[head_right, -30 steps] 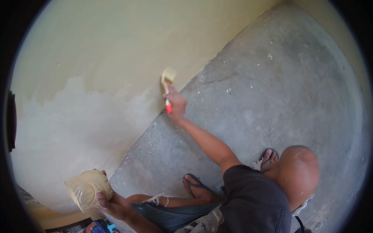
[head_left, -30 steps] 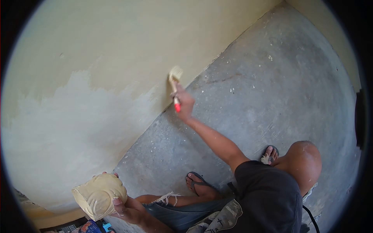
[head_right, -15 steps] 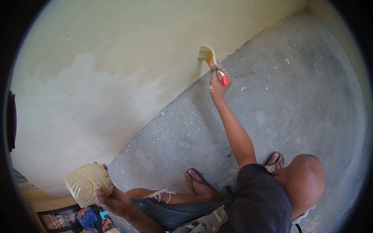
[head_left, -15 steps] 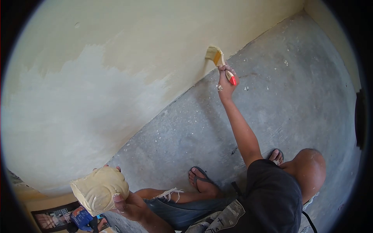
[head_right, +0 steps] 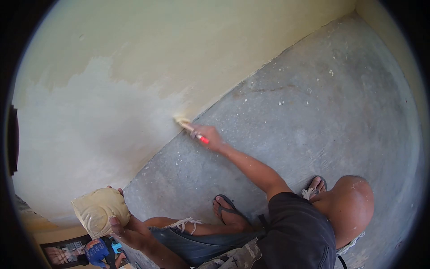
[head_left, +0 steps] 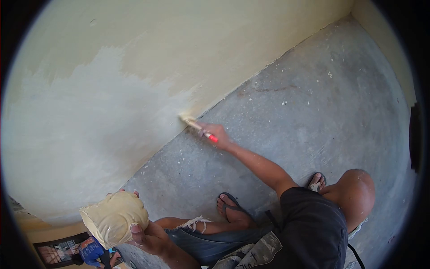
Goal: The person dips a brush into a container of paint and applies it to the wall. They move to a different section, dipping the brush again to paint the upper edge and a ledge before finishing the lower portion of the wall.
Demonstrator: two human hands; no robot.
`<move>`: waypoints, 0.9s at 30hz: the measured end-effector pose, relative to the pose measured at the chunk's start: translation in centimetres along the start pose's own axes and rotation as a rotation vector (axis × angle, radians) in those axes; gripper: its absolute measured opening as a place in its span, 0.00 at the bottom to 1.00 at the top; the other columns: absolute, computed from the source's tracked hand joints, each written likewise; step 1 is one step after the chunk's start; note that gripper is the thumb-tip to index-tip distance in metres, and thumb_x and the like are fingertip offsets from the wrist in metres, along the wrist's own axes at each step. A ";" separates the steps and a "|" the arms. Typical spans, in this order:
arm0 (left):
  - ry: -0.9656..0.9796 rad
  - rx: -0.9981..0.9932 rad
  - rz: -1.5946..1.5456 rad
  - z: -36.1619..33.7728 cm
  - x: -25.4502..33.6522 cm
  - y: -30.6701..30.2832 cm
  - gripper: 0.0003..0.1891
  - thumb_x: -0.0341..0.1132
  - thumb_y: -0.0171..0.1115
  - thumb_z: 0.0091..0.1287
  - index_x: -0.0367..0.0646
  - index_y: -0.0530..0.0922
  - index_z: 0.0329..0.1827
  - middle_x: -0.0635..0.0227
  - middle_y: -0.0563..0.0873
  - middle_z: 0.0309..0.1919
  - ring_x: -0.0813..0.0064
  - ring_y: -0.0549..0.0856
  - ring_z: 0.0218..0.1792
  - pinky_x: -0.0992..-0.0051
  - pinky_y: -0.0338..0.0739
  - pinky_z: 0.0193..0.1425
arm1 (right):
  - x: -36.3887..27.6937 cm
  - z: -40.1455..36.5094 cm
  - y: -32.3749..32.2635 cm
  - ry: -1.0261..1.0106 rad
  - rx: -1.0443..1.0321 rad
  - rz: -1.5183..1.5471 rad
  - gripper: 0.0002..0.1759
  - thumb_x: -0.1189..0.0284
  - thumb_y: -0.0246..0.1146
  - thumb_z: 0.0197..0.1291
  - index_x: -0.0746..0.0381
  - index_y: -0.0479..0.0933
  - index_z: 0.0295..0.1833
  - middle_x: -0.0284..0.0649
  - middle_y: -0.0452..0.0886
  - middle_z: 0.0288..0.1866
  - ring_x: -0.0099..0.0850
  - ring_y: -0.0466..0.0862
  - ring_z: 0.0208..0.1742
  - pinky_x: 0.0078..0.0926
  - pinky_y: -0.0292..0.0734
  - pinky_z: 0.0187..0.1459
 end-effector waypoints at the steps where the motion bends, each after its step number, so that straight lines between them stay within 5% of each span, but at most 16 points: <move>1: -0.004 0.011 0.001 0.0 0.0 0.0 0.42 0.37 0.66 0.60 0.34 0.53 0.75 0.44 0.70 0.66 0.47 0.73 0.67 0.51 0.71 0.72 | 1.9 0.4 -2.6 0.072 0.060 -0.003 0.04 0.80 0.66 0.53 0.60 0.79 0.34 0.44 0.84 0.57 0.36 0.88 0.49 0.30 0.82 0.50; 4: 0.004 0.006 0.005 0.0 0.0 -0.3 0.43 0.37 0.67 0.60 0.35 0.53 0.75 0.45 0.70 0.66 0.46 0.73 0.67 0.50 0.71 0.72 | 4.5 1.1 -11.0 0.079 0.209 -0.165 0.06 0.84 0.68 0.53 0.64 0.80 0.36 0.45 0.85 0.56 0.35 0.88 0.48 0.26 0.81 0.51; 8: -0.001 -0.013 -0.010 0.1 0.2 0.4 0.43 0.37 0.67 0.60 0.35 0.53 0.75 0.46 0.69 0.66 0.47 0.73 0.67 0.50 0.71 0.72 | 6.6 -0.2 -18.3 0.129 0.830 -0.318 0.05 0.84 0.66 0.57 0.65 0.80 0.38 0.48 0.84 0.57 0.34 0.87 0.53 0.25 0.79 0.52; 11: 0.029 -0.051 -0.001 0.1 0.4 0.7 0.42 0.36 0.66 0.61 0.35 0.53 0.75 0.46 0.69 0.67 0.48 0.73 0.67 0.50 0.71 0.72 | 7.1 0.0 -18.9 0.131 1.078 -0.381 0.04 0.84 0.64 0.57 0.65 0.80 0.38 0.51 0.84 0.57 0.38 0.86 0.56 0.26 0.78 0.53; 13: 0.029 -0.079 -0.006 0.1 0.4 0.7 0.42 0.36 0.65 0.61 0.35 0.53 0.75 0.46 0.69 0.67 0.48 0.73 0.67 0.50 0.71 0.72 | 5.3 0.8 -13.6 0.123 0.778 -0.461 0.08 0.84 0.61 0.54 0.60 0.80 0.35 0.49 0.82 0.60 0.33 0.88 0.47 0.27 0.80 0.48; 15: 0.025 -0.093 -0.004 -0.1 0.5 1.4 0.41 0.35 0.65 0.61 0.35 0.53 0.75 0.46 0.69 0.67 0.48 0.73 0.67 0.49 0.71 0.72 | 5.7 -0.5 -6.7 0.264 0.690 -0.310 0.08 0.81 0.63 0.50 0.57 0.80 0.35 0.47 0.80 0.63 0.38 0.89 0.44 0.28 0.80 0.43; 18: 0.033 -0.077 -0.012 -0.1 1.1 1.9 0.41 0.35 0.65 0.61 0.34 0.54 0.75 0.47 0.69 0.66 0.48 0.73 0.67 0.49 0.72 0.71 | 2.8 -2.6 1.2 0.190 0.412 -0.120 0.07 0.81 0.63 0.51 0.58 0.79 0.35 0.46 0.81 0.61 0.44 0.87 0.46 0.33 0.81 0.47; 21: 0.030 -0.053 -0.031 -0.1 0.9 1.9 0.40 0.35 0.65 0.61 0.33 0.56 0.74 0.47 0.70 0.65 0.49 0.73 0.66 0.50 0.73 0.71 | 1.3 -2.3 2.2 0.256 0.143 -0.023 0.06 0.82 0.63 0.52 0.60 0.78 0.35 0.47 0.82 0.60 0.46 0.86 0.48 0.35 0.81 0.50; 22: 0.034 -0.048 -0.022 -0.2 0.9 2.1 0.39 0.35 0.65 0.61 0.33 0.57 0.73 0.47 0.70 0.65 0.49 0.73 0.66 0.50 0.73 0.71 | 1.1 -1.5 0.3 0.105 0.178 0.005 0.06 0.83 0.64 0.54 0.62 0.79 0.37 0.46 0.85 0.54 0.41 0.88 0.45 0.30 0.81 0.48; 27: 0.021 -0.059 -0.004 0.0 0.7 1.7 0.40 0.36 0.66 0.61 0.33 0.56 0.74 0.47 0.71 0.65 0.50 0.73 0.66 0.50 0.73 0.71 | 5.3 1.2 -11.0 0.101 0.094 -0.106 0.04 0.82 0.64 0.55 0.65 0.79 0.36 0.46 0.86 0.53 0.37 0.88 0.45 0.27 0.80 0.48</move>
Point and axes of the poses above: each hand's wrist, its own z-axis towards the middle knuckle, its own y-axis out of the palm, x = y × z, the point moved 4 cm from there along z, towards the middle knuckle
